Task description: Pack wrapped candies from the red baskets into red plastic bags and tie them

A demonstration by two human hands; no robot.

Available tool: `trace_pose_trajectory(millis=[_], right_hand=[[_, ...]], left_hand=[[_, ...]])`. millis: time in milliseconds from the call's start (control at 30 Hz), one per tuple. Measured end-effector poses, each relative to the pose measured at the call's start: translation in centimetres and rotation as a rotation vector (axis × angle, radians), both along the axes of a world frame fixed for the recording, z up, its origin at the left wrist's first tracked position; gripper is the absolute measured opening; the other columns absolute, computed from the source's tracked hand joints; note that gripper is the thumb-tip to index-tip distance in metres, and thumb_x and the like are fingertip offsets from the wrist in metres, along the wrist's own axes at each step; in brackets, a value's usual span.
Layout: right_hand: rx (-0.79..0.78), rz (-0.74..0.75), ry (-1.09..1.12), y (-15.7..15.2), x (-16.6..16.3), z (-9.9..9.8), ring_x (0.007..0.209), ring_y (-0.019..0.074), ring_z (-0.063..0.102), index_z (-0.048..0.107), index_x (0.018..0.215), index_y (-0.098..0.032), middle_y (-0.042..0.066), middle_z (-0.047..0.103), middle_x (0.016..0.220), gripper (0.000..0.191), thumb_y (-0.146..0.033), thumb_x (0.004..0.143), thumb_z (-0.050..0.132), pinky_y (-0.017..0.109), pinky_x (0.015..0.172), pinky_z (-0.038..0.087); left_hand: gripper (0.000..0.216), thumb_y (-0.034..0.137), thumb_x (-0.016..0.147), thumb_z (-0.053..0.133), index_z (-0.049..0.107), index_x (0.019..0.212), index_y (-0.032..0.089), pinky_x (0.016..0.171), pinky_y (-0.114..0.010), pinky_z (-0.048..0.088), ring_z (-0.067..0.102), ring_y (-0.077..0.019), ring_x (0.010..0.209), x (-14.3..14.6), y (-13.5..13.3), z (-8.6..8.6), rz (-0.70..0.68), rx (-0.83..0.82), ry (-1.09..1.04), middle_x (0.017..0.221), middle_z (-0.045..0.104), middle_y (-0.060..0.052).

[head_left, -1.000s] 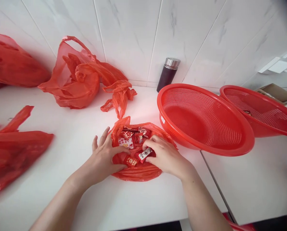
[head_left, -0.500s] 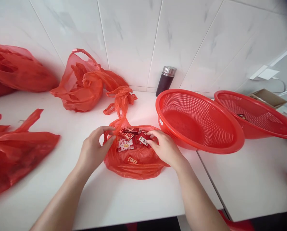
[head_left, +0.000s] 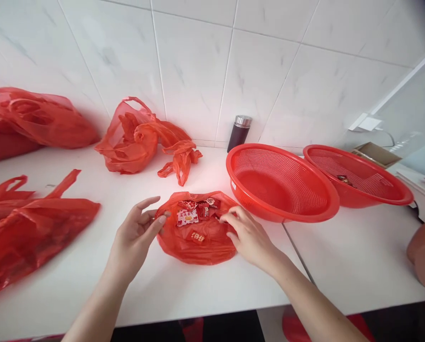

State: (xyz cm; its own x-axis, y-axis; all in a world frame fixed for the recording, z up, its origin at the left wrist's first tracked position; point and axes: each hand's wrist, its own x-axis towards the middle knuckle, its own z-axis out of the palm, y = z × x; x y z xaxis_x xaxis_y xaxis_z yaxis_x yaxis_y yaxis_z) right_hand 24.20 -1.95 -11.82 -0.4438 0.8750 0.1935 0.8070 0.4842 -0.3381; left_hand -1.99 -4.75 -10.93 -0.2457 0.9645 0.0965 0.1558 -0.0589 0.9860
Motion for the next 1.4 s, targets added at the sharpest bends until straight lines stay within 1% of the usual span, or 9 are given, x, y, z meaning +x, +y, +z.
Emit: trace_pose_trajectory(millis=[133,333,500,667,800,933,1033,1200,1400], right_hand=[[-0.064,0.021,-0.085,-2.2,2.4,0.9,0.095,0.019,0.062,0.063,0.104,-0.024,0.004,0.064,0.104,0.025,-0.009,0.088,0.05,0.034,0.082,0.048],[-0.055,-0.029,-0.284,-2.9,3.9,1.5,0.082,0.024,0.065,0.068,0.104,-0.025,0.003,0.072,0.088,0.026,-0.014,0.09,0.049,0.042,0.078,0.047],[0.016,-0.039,-0.102,-2.3,1.8,1.5,0.089,0.0226,0.065,0.067,0.108,-0.023,0.005,0.072,0.095,0.025,-0.016,0.09,0.051,0.037,0.08,0.049],[0.049,-0.007,0.043,0.2,-1.5,0.1,0.1,0.0196,0.063,0.063,0.113,-0.023,0.005,0.068,0.109,0.029,-0.014,0.091,0.047,0.032,0.084,0.049],[0.036,-0.024,-0.042,3.2,-3.1,-1.2,0.103,0.0212,0.063,0.057,0.123,-0.022,0.007,0.065,0.117,0.035,-0.013,0.091,0.046,0.033,0.081,0.05],[0.049,-0.057,-0.137,4.6,-3.4,-1.6,0.1,0.0228,0.063,0.058,0.115,-0.022,0.007,0.066,0.11,0.026,-0.017,0.09,0.051,0.032,0.074,0.049],[0.061,-0.068,-0.104,3.9,-2.8,-1.2,0.095,0.0204,0.063,0.057,0.111,-0.023,0.005,0.063,0.112,0.022,-0.02,0.089,0.055,0.029,0.069,0.048],[0.078,-0.117,-0.175,1.6,-0.9,-0.3,0.093,0.0203,0.063,0.057,0.113,-0.02,0.01,0.055,0.127,0.031,-0.007,0.086,0.05,0.029,0.063,0.045],[-0.021,-0.079,-0.075,-0.3,0.1,0.7,0.088,0.0174,0.063,0.064,0.098,-0.023,0.002,0.068,0.097,0.018,-0.011,0.087,0.054,0.028,0.069,0.046]], left_hand=[[0.059,0.047,0.075,0.071,0.055,0.127,0.024,0.064,-0.029,0.055,0.059,-0.0146,0.063,0.0,-2.2,-0.2,0.049,-0.023,-0.09,0.072,0.066,0.0],[0.062,0.044,0.075,0.073,0.053,0.132,0.027,0.065,-0.027,0.057,0.063,-0.0149,0.072,-0.1,-2.8,-0.8,0.061,-0.005,-0.151,0.103,0.072,-0.006],[0.064,0.038,0.079,0.07,0.046,0.139,0.033,0.073,-0.025,0.058,0.064,-0.0199,0.102,0.5,-2.7,-2.1,0.054,0.078,-0.185,0.131,0.062,-0.008],[0.066,0.034,0.083,0.066,0.038,0.143,0.04,0.079,-0.024,0.057,0.065,-0.0153,0.1,0.7,-2.2,-4.0,0.061,0.157,-0.11,0.148,0.046,-0.005],[0.07,0.033,0.083,0.067,0.035,0.144,0.043,0.081,-0.025,0.057,0.064,-0.0169,0.106,0.6,-2.0,-4.8,0.08,0.154,-0.075,0.151,0.041,-0.004],[0.071,0.033,0.082,0.067,0.034,0.144,0.044,0.078,-0.026,0.058,0.065,-0.0179,0.105,0.4,-2.0,-4.8,0.084,0.15,-0.104,0.151,0.041,-0.005],[0.073,0.031,0.082,0.068,0.034,0.145,0.041,0.075,-0.024,0.058,0.064,-0.0195,0.107,0.4,-2.0,-4.8,0.08,0.17,-0.131,0.148,0.045,-0.007],[0.074,0.028,0.081,0.07,0.035,0.145,0.039,0.078,-0.024,0.058,0.062,-0.0216,0.111,0.5,-2.3,-4.6,0.089,0.189,-0.136,0.144,0.049,-0.007],[0.075,0.026,0.08,0.07,0.035,0.145,0.039,0.08,-0.026,0.058,0.06,-0.0234,0.115,0.5,-2.6,-4.3,0.078,0.188,-0.153,0.143,0.049,-0.007]])
